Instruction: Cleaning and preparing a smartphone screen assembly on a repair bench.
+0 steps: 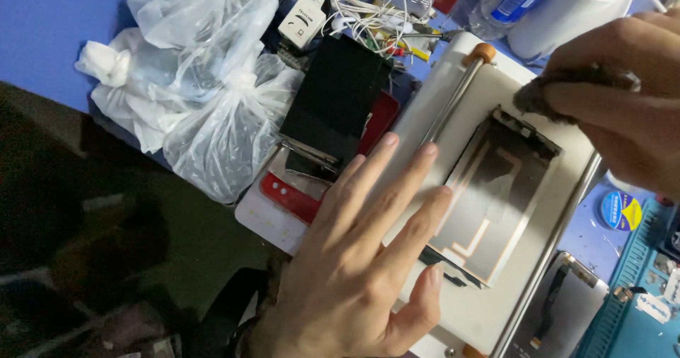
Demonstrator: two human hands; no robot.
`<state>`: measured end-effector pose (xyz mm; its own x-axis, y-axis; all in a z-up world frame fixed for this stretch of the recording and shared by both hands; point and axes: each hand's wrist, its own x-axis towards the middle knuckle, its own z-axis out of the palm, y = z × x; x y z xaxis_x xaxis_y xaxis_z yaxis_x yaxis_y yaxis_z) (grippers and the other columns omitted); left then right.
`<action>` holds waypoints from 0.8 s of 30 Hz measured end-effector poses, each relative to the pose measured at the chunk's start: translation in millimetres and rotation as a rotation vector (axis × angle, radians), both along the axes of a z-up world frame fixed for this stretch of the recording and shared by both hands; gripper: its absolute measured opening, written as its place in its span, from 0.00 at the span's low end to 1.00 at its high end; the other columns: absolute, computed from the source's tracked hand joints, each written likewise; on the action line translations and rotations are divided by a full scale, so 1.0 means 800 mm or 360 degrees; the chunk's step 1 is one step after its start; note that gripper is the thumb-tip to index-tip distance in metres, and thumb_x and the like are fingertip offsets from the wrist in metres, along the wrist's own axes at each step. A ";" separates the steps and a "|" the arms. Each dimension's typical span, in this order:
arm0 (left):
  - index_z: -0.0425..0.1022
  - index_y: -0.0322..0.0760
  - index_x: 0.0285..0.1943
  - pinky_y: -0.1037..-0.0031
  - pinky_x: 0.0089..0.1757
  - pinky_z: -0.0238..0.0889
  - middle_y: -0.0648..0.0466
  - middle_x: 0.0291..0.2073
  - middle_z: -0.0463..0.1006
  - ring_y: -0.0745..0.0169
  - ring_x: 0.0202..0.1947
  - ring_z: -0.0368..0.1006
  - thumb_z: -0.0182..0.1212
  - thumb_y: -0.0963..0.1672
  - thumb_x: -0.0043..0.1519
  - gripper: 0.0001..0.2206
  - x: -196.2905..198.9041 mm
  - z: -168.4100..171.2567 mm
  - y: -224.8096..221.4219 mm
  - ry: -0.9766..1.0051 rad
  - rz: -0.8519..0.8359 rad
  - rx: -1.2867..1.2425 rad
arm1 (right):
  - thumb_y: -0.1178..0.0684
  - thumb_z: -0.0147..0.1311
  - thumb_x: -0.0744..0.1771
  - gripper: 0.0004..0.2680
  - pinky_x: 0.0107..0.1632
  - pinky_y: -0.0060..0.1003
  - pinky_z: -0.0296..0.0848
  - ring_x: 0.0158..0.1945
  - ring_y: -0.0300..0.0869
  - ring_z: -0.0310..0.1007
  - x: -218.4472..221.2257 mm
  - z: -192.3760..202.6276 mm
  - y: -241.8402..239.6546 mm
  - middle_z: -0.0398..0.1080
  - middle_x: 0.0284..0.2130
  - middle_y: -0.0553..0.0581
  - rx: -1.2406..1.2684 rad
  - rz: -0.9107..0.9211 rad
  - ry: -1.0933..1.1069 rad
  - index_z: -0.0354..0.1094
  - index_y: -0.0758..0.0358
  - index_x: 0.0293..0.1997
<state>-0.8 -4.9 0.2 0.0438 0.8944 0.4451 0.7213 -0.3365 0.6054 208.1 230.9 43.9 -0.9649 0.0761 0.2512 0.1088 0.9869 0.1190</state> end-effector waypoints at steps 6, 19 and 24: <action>0.75 0.27 0.58 0.41 0.64 0.61 0.36 0.67 0.68 0.29 0.71 0.62 0.49 0.47 0.66 0.20 0.002 -0.007 0.001 -0.0037 0.0038 0.0224 | 0.64 0.52 0.70 0.04 0.42 0.50 0.74 0.40 0.59 0.73 -0.036 0.007 -0.017 0.71 0.45 0.66 -0.0219 0.0098 -0.0094 0.73 0.68 0.42; 0.73 0.27 0.43 0.56 0.50 0.67 0.45 0.45 0.76 0.44 0.47 0.69 0.55 0.39 0.66 0.05 -0.008 -0.016 0.000 -0.0094 0.0005 0.0583 | 0.61 0.61 0.67 0.03 0.37 0.39 0.73 0.35 0.50 0.74 -0.037 0.004 -0.004 0.71 0.42 0.66 -0.0379 -0.0026 -0.0220 0.74 0.70 0.38; 0.73 0.28 0.44 0.55 0.50 0.66 0.45 0.47 0.76 0.43 0.49 0.70 0.56 0.39 0.67 0.04 -0.008 -0.018 0.001 -0.0095 0.0008 0.0564 | 0.62 0.57 0.69 0.02 0.41 0.45 0.69 0.36 0.53 0.71 -0.042 0.002 -0.014 0.72 0.42 0.62 -0.0389 0.0014 -0.0150 0.75 0.66 0.40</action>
<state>-6.9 -4.4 -14.2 0.0042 0.6840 0.7295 0.6905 -0.5296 0.4927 174.4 220.0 45.2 -0.9841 0.1152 0.1354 0.1001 0.9885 -0.1137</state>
